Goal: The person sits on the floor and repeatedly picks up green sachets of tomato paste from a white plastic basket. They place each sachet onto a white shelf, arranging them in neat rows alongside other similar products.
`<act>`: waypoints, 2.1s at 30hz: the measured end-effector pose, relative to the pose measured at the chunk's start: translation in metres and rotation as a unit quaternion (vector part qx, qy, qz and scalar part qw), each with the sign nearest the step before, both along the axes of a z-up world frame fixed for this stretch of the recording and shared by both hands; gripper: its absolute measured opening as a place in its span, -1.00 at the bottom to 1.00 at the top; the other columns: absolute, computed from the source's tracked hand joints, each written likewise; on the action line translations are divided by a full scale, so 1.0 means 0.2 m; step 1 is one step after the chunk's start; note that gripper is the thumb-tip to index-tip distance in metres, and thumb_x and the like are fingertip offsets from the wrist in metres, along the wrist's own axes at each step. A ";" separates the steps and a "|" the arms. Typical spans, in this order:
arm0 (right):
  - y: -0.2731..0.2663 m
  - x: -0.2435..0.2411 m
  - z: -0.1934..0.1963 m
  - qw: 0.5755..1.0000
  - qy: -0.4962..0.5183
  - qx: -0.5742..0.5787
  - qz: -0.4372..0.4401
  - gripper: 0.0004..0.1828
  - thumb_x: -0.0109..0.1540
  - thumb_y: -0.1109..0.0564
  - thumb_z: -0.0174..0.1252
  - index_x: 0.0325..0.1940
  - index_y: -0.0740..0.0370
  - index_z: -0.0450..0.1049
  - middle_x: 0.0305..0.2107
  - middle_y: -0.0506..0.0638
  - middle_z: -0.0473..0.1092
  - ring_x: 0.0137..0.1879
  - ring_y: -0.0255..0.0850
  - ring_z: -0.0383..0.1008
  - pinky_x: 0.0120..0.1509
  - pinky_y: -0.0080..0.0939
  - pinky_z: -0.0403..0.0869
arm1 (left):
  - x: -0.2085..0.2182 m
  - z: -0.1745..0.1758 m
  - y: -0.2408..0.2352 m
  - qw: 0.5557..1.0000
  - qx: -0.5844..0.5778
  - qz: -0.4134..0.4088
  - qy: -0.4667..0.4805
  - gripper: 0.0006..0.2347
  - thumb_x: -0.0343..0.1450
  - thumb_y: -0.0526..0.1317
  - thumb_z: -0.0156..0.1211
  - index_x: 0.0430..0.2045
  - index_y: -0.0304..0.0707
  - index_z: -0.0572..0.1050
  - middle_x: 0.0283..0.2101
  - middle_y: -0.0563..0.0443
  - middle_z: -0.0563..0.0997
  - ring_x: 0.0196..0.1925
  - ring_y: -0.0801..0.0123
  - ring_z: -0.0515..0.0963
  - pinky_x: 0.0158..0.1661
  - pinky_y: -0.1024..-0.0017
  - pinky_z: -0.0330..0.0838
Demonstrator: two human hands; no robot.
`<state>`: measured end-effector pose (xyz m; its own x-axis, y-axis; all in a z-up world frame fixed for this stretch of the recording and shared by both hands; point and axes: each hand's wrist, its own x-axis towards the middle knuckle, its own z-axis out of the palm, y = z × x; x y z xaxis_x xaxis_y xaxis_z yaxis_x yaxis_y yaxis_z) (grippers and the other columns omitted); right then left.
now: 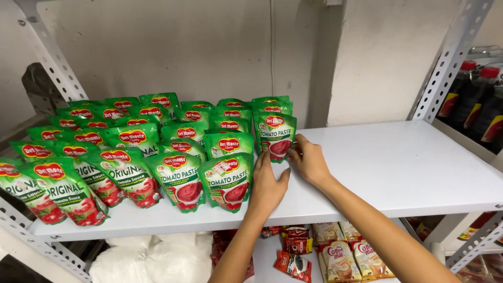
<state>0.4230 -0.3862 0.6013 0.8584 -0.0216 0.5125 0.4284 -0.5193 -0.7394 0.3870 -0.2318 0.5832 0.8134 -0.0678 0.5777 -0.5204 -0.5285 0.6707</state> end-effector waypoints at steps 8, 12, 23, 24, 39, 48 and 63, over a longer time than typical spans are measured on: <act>0.02 0.02 -0.01 1.000 -0.004 0.004 0.012 -0.79 0.29 0.30 0.08 0.01 0.38 0.36 -0.32 0.20 0.57 -0.21 -0.05 0.67 -0.10 -0.10 0.58 | 0.00 -0.02 0.00 1.000 0.023 -0.005 -0.013 -0.33 0.31 -0.26 0.34 0.27 -0.68 0.17 0.37 -0.56 0.22 0.41 -0.27 0.24 0.35 0.15 0.17; 0.02 0.04 -0.05 1.000 -0.012 -0.010 0.009 -0.74 0.29 0.32 0.07 0.06 0.36 0.32 -0.30 0.21 0.56 -0.17 -0.01 0.64 -0.06 -0.07 0.56 | -0.01 -0.01 0.00 1.000 0.016 -0.006 0.000 -0.32 0.30 -0.27 0.34 0.28 -0.67 0.15 0.39 -0.55 0.20 0.43 -0.26 0.22 0.35 0.16 0.16; 0.01 0.06 -0.05 1.000 -0.013 0.018 0.004 -0.55 0.19 0.43 -0.03 0.18 0.38 0.24 -0.11 0.25 0.47 -0.16 0.04 0.59 0.02 -0.04 0.53 | -0.02 0.04 -0.01 0.999 0.010 0.010 0.043 -0.30 0.31 -0.27 0.32 0.31 -0.65 0.11 0.39 -0.56 0.16 0.42 -0.28 0.21 0.34 0.16 0.15; 0.00 0.06 -0.08 0.999 -0.026 -0.009 -0.037 -0.50 0.13 0.46 -0.01 0.17 0.40 0.24 -0.04 0.30 0.40 -0.15 0.10 0.55 0.03 0.01 0.50 | -0.04 0.03 -0.01 0.999 0.010 0.014 0.046 -0.29 0.32 -0.27 0.32 0.32 -0.65 0.09 0.39 -0.58 0.16 0.41 -0.30 0.22 0.34 0.16 0.16; -0.01 -0.41 0.05 0.926 -0.366 -0.019 -0.088 -0.68 0.36 0.49 0.08 0.19 0.39 0.35 0.03 0.20 0.35 -0.02 -0.05 0.46 0.12 -0.18 0.47 | -0.33 0.03 0.00 0.961 0.130 0.016 -0.244 -0.88 0.50 -0.34 0.13 -0.22 -0.45 0.57 -0.13 -0.28 0.67 -0.21 -0.07 0.70 -0.18 0.15 0.59; 0.25 -0.98 -0.45 0.920 -0.380 -0.062 -0.067 -0.73 0.32 0.51 0.10 0.06 0.35 0.40 -0.05 0.18 0.41 0.05 0.01 0.45 0.19 -0.14 0.42 | -0.81 -0.43 0.45 0.888 0.220 0.003 -0.405 -0.79 0.43 -0.29 0.26 -0.07 -0.31 0.60 -0.02 -0.06 0.64 0.11 0.14 0.61 0.13 0.22 0.52; 0.86 -1.26 -2.15 0.959 -0.239 -0.127 0.087 -0.66 0.16 0.44 0.23 -0.02 0.25 0.45 -0.13 0.08 0.43 0.06 0.07 0.43 0.20 0.05 0.35 | -1.18 -2.07 1.02 0.925 0.287 0.050 -0.246 -0.79 0.38 -0.24 0.28 -0.12 -0.19 0.61 -0.24 0.08 0.63 -0.12 0.28 0.62 -0.20 0.36 0.53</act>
